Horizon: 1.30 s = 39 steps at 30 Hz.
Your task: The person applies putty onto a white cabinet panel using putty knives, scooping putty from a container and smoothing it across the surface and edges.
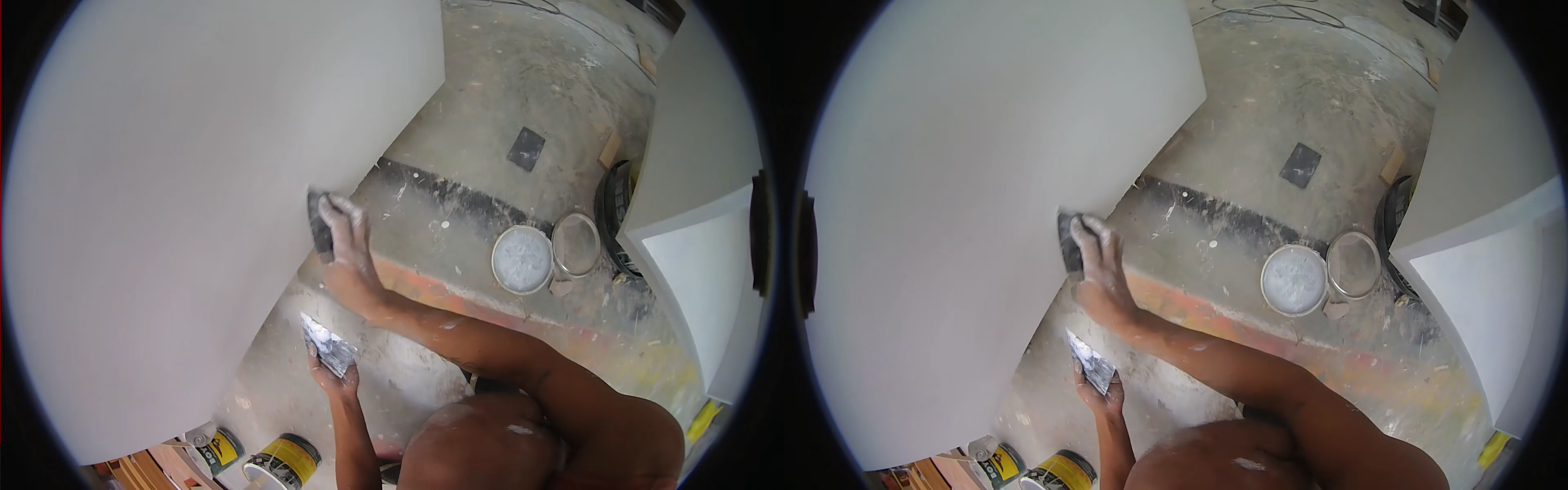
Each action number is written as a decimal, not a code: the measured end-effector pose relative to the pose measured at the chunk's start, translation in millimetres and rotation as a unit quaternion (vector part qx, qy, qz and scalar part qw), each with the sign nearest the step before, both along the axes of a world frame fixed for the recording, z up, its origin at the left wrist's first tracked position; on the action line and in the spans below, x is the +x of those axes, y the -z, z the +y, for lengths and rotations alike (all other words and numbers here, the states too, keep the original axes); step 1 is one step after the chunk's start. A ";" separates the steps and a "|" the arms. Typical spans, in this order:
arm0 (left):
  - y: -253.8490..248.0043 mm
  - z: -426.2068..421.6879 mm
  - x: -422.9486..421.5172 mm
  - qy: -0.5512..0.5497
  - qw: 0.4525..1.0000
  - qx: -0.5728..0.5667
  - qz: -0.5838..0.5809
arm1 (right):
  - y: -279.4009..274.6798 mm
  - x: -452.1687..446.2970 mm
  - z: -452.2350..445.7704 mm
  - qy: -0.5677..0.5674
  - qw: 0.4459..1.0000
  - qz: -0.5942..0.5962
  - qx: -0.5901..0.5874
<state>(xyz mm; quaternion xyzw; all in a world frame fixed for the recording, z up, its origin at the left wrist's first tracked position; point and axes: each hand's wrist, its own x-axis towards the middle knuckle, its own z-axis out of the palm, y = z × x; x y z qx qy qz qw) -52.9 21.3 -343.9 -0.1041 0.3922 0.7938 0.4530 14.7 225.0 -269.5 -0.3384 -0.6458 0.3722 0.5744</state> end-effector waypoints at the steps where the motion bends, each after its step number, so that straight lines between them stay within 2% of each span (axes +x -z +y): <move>1: 3.3 -3.0 -1.0 -0.004 1.000 0.013 -0.005 | 2.3 -3.8 -9.2 -0.012 1.000 -0.004 0.002; 4: -15.7 10.8 7.6 -0.053 0.998 -0.040 0.005 | 9.6 -4.2 -31.5 -0.087 0.996 -0.015 -0.016; 5: -6.6 5.1 4.3 -0.054 0.998 -0.038 0.004 | 14.7 -0.2 -35.9 -0.117 0.993 -0.035 -0.007; 7: 16.2 -9.5 -12.1 -0.005 1.000 0.025 -0.010 | 11.8 16.1 -38.0 -0.152 0.988 -0.039 -0.009; 9: 8.3 -2.4 -5.3 -0.014 0.999 0.029 -0.028 | 6.3 40.6 -29.6 -0.295 0.955 -0.014 -0.036; 11: 0.2 7.8 3.6 -0.031 0.998 0.037 -0.046 | 2.1 53.9 -37.7 -0.297 0.953 0.008 -0.049; 13: -8.9 14.0 12.6 0.003 0.987 0.117 -0.112 | -11.4 73.3 -43.3 -0.399 0.907 0.032 0.131; 14: -19.7 16.5 22.3 0.004 0.996 0.071 -0.057 | -10.9 79.4 -50.6 -0.412 0.899 0.081 0.123; 15: -30.6 19.0 32.1 0.007 1.000 0.021 -0.004 | -3.3 82.4 -48.9 -0.411 0.900 0.080 0.122; 17: -75.1 39.9 50.8 0.014 0.999 -0.028 0.034 | 24.7 86.8 -39.2 -0.345 0.929 -0.003 0.133; 18: -70.4 28.2 40.7 0.080 0.994 -0.021 0.069 | 33.2 98.5 -18.6 -0.330 0.925 -0.127 0.138; 19: -74.0 28.2 41.8 0.086 0.994 -0.017 0.070 | 41.2 106.5 6.7 -0.354 0.923 -0.130 0.078; 20: -82.9 26.2 44.6 0.112 0.986 -0.009 0.122 | 50.3 113.8 33.8 -0.379 0.916 -0.131 0.014; 21: -87.2 23.8 45.2 0.135 0.976 -0.002 0.172 | 59.8 123.5 64.0 -0.229 0.946 -0.185 0.138; 23: -74.0 22.2 44.2 0.152 0.969 0.008 0.196 | 54.2 131.9 122.5 0.000 0.987 -0.133 0.087; 24: -71.0 26.0 49.4 0.157 0.976 0.003 0.152 | 46.3 134.9 154.0 0.087 0.988 -0.120 0.034; 25: -67.9 26.8 50.9 0.157 0.981 0.000 0.110 | 31.2 138.8 181.8 0.100 0.993 -0.064 0.015; 27: -32.7 15.7 39.4 0.167 0.984 -0.007 0.066 | 11.1 136.8 216.1 0.164 0.982 -0.078 0.048; 28: -32.0 15.8 41.1 0.161 0.986 -0.011 0.050 | 7.6 125.5 223.9 0.189 0.977 -0.087 0.049; 31: -12.6 12.0 36.1 0.119 0.993 -0.007 0.005 | -4.4 87.9 183.8 0.183 0.983 -0.031 0.013; 36: 27.4 -10.8 22.0 0.065 0.996 0.040 -0.051 | 15.5 36.6 89.6 0.147 0.988 -0.047 0.012; 39: 22.1 -9.7 21.1 0.010 0.998 -0.003 -0.068 | 15.6 5.0 32.7 0.043 0.999 0.025 -0.017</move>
